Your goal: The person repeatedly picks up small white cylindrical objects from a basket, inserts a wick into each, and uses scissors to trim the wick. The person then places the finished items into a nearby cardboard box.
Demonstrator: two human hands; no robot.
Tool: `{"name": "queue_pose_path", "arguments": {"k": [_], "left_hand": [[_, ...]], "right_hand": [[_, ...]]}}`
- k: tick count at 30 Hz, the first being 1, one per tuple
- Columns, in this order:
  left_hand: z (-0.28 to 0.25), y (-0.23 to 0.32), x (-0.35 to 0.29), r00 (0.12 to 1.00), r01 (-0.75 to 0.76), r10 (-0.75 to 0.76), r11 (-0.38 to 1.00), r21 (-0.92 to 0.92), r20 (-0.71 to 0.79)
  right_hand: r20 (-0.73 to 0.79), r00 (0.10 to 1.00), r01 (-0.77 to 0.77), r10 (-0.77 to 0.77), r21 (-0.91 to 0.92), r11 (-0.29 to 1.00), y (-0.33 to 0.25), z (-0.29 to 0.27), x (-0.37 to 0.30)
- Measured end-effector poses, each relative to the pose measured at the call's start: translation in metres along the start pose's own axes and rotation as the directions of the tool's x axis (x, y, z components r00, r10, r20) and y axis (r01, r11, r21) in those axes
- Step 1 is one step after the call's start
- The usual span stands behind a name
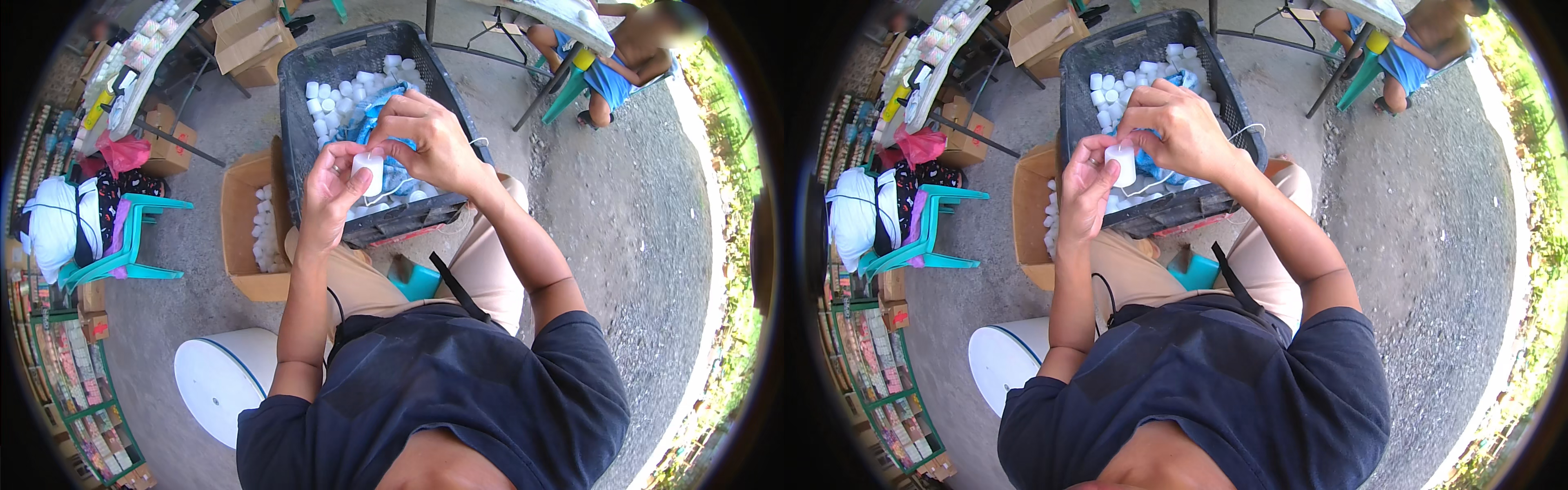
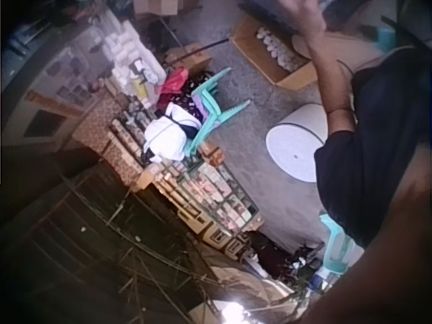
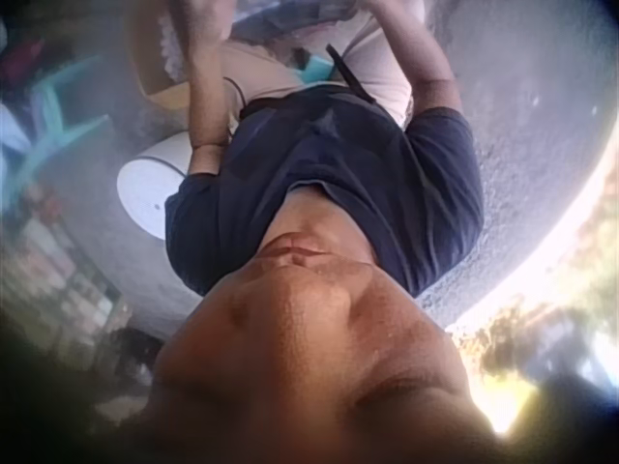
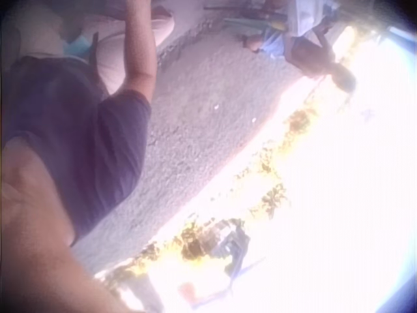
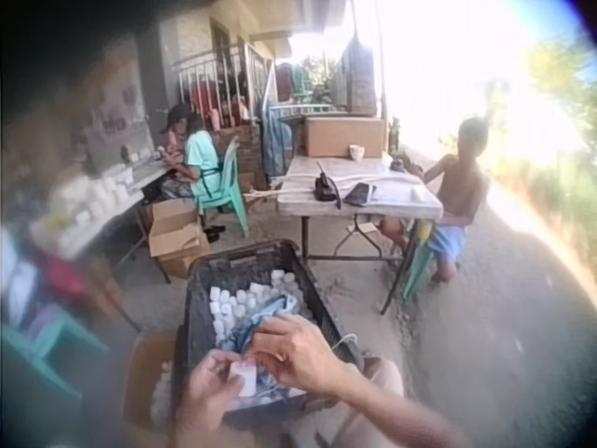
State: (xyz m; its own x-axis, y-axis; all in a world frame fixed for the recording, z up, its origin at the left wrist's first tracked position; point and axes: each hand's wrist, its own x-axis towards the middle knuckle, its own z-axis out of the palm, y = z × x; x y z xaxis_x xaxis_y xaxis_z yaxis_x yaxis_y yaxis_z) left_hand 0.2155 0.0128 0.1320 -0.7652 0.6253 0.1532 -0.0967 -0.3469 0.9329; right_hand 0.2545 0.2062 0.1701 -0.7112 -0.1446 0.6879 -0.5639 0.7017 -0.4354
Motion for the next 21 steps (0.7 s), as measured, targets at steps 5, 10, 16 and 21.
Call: {"name": "queue_pose_path", "arguments": {"k": [5,10,16,21], "left_hand": [[-0.005,-0.004,-0.005,0.986,-0.159,0.167,0.971,0.177,-0.029],[0.003,-0.003,0.001,0.994,0.053,-0.052,0.999,0.010,-0.097],[0.006,-0.004,0.002,0.998,0.055,-0.048,0.977,0.206,-0.041],[-0.001,0.002,0.000,0.996,0.008,-0.041,0.925,0.380,0.077]], "right_hand": [[-0.217,0.924,-0.299,0.316,0.111,0.948,0.004,-0.003,-0.004],[-0.097,0.981,-0.156,0.165,0.102,0.983,-0.021,0.018,-0.020],[-0.054,0.992,-0.110,0.113,0.060,0.992,-0.025,0.012,-0.027],[-0.045,0.967,-0.230,0.249,0.259,0.938,-0.029,0.016,-0.030]]}}
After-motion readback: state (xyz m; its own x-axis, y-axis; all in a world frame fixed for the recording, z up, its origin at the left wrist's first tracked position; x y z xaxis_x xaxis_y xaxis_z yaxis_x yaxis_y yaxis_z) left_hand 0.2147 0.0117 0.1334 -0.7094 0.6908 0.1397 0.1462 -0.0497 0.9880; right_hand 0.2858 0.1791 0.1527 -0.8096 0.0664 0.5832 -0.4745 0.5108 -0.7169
